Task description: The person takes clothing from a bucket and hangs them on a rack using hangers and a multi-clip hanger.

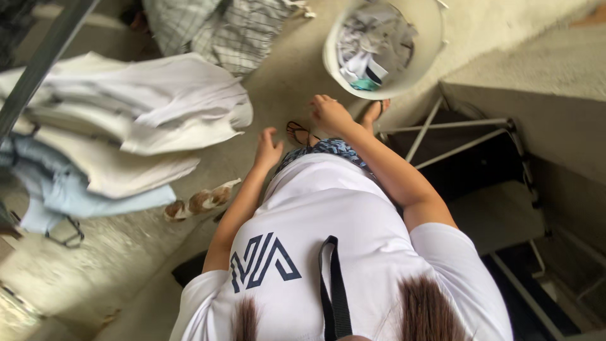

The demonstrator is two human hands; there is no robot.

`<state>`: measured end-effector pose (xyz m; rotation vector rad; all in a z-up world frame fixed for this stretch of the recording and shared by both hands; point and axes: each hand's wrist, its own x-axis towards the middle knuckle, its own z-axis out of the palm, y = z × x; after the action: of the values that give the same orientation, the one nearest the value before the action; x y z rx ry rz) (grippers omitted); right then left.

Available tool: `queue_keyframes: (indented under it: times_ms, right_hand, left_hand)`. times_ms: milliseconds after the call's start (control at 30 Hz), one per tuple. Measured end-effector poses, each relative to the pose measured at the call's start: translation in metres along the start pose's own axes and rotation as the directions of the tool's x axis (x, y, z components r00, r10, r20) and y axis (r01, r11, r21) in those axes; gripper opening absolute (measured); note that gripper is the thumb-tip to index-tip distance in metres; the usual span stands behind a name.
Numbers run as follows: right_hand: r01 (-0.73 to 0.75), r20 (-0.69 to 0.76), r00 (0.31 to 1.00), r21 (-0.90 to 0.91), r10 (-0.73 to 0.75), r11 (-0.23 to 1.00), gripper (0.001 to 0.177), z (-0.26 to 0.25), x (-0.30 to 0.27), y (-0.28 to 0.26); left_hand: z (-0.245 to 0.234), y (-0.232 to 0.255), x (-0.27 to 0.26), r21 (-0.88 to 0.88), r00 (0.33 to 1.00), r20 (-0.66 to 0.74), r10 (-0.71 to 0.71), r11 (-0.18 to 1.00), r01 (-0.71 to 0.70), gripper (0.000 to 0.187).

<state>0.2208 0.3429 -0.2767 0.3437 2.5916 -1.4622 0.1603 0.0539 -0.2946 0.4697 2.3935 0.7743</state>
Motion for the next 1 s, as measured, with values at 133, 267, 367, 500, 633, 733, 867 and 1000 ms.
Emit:
queue_keyframes:
  times_ms: [133, 267, 367, 500, 633, 733, 867, 1000]
  right_hand:
    - [-0.285, -0.131, 0.952, -0.054, 0.277, 0.957, 0.024, -0.054, -0.057, 0.128]
    - [-0.493, -0.202, 0.833, 0.153, 0.515, 0.857, 0.015, -0.097, -0.093, 0.224]
    - [-0.572, -0.244, 0.708, 0.352, 0.663, 0.741, 0.015, -0.094, -0.093, 0.279]
    - [-0.253, -0.280, 0.589, 0.827, 0.758, 0.502, 0.012, -0.038, -0.056, 0.332]
    - [-0.155, 0.017, 0.490, 0.986, 0.872, 0.068, 0.010, 0.033, 0.009, 0.374]
    - [-0.119, 0.002, 0.502, 0.991, 0.865, 0.067, 0.014, 0.080, 0.030, 0.396]
    - [-0.225, -0.031, 0.592, 0.953, 0.805, 0.202, 0.013, 0.121, 0.033, 0.429]
    - [-0.093, -0.201, 0.557, 0.949, 0.806, 0.301, 0.015, 0.129, 0.037, 0.432]
  left_hand:
    - [0.075, 0.050, 0.038, 0.093, 0.909, 0.414, -0.039, 0.996, 0.000, 0.032]
    - [0.147, 0.100, 0.111, 0.017, 0.842, 0.532, 0.089, 0.993, -0.116, 0.025]
    - [0.200, 0.120, 0.183, 0.071, 0.774, 0.630, -0.055, 0.997, 0.014, 0.025]
    - [0.276, 0.123, 0.293, 0.258, 0.795, 0.600, -0.093, 0.963, -0.082, 0.023]
    - [0.360, 0.101, 0.412, 0.528, 0.853, 0.521, -0.037, 0.799, -0.288, 0.027]
    - [0.417, 0.073, 0.496, 0.563, 0.846, 0.478, 0.235, 0.657, -0.501, 0.013]
    - [0.481, 0.048, 0.589, 0.614, 0.751, 0.541, 0.379, 0.433, -0.660, 0.016]
    - [0.507, 0.017, 0.615, 0.694, 0.720, 0.623, 0.305, 0.209, -0.689, 0.010]
